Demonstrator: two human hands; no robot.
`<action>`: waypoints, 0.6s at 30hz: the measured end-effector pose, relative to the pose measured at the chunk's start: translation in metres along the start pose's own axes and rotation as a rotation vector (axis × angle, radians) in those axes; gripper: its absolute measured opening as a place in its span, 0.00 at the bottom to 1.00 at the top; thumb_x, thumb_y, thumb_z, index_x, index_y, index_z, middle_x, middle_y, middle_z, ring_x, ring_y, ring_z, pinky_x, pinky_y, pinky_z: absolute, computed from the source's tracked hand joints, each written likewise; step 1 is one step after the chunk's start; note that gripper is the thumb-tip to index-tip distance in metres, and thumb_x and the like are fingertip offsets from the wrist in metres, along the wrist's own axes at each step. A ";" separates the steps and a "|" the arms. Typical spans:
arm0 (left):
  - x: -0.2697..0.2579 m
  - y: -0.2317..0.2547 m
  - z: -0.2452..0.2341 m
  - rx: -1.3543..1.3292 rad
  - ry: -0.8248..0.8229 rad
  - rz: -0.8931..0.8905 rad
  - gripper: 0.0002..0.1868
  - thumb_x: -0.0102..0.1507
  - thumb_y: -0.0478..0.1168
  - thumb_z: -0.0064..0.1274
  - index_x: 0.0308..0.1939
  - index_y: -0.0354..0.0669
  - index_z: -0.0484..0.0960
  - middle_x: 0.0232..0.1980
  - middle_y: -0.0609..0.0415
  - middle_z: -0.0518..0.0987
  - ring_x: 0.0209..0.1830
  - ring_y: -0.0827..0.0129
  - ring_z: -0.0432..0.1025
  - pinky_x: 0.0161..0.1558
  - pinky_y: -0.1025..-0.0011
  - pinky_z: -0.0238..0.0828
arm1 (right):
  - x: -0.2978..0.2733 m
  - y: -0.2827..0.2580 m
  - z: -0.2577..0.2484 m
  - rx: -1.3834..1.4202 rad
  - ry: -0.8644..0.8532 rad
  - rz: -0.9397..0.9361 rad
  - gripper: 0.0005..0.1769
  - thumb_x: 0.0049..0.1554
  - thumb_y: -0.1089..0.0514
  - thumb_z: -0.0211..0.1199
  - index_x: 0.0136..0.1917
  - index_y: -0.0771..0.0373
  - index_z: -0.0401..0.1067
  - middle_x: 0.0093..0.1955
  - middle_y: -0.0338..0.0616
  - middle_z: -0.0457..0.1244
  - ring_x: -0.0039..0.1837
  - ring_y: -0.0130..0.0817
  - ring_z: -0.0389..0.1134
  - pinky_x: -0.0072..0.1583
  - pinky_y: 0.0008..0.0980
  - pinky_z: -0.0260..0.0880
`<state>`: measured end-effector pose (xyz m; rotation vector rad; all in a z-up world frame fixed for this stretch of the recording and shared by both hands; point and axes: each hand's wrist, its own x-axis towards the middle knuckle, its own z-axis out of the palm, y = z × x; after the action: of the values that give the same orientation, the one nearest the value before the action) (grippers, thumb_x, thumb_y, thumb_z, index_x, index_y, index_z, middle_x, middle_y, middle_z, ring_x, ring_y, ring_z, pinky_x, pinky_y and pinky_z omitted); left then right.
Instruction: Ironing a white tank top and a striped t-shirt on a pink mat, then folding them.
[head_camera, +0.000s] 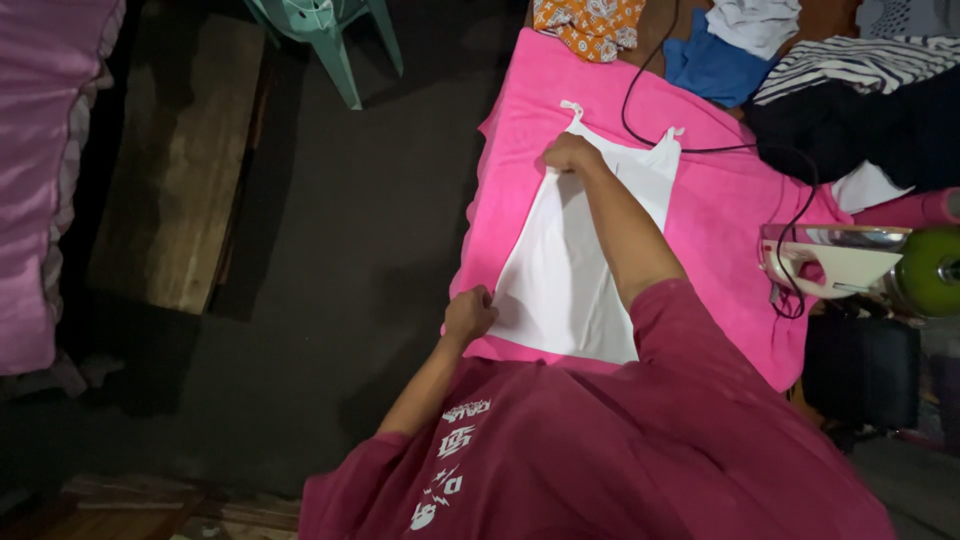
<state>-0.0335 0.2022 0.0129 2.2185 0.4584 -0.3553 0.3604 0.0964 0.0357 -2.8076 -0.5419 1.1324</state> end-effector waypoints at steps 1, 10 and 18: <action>0.001 -0.002 0.002 0.005 0.015 0.000 0.09 0.53 0.41 0.61 0.36 0.45 0.83 0.33 0.47 0.84 0.32 0.53 0.80 0.38 0.56 0.77 | -0.022 -0.011 -0.012 0.033 -0.022 0.058 0.31 0.53 0.34 0.63 0.54 0.63 0.79 0.54 0.53 0.70 0.54 0.46 0.72 0.57 0.41 0.71; 0.003 0.000 -0.001 0.016 0.040 -0.016 0.08 0.52 0.42 0.61 0.33 0.45 0.83 0.32 0.46 0.84 0.33 0.51 0.79 0.38 0.55 0.75 | 0.000 -0.003 -0.015 0.253 -0.040 0.143 0.29 0.52 0.40 0.63 0.49 0.70 0.78 0.51 0.58 0.69 0.53 0.48 0.70 0.55 0.45 0.68; 0.002 0.007 -0.011 0.006 -0.026 -0.060 0.08 0.51 0.41 0.60 0.31 0.44 0.82 0.31 0.47 0.83 0.32 0.52 0.79 0.38 0.55 0.75 | 0.036 0.022 -0.010 0.400 0.352 0.049 0.24 0.53 0.48 0.64 0.52 0.72 0.76 0.55 0.65 0.68 0.59 0.52 0.71 0.62 0.42 0.70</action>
<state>-0.0276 0.2069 0.0240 2.2074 0.5113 -0.4173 0.3976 0.0889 0.0152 -2.5857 -0.1899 0.6359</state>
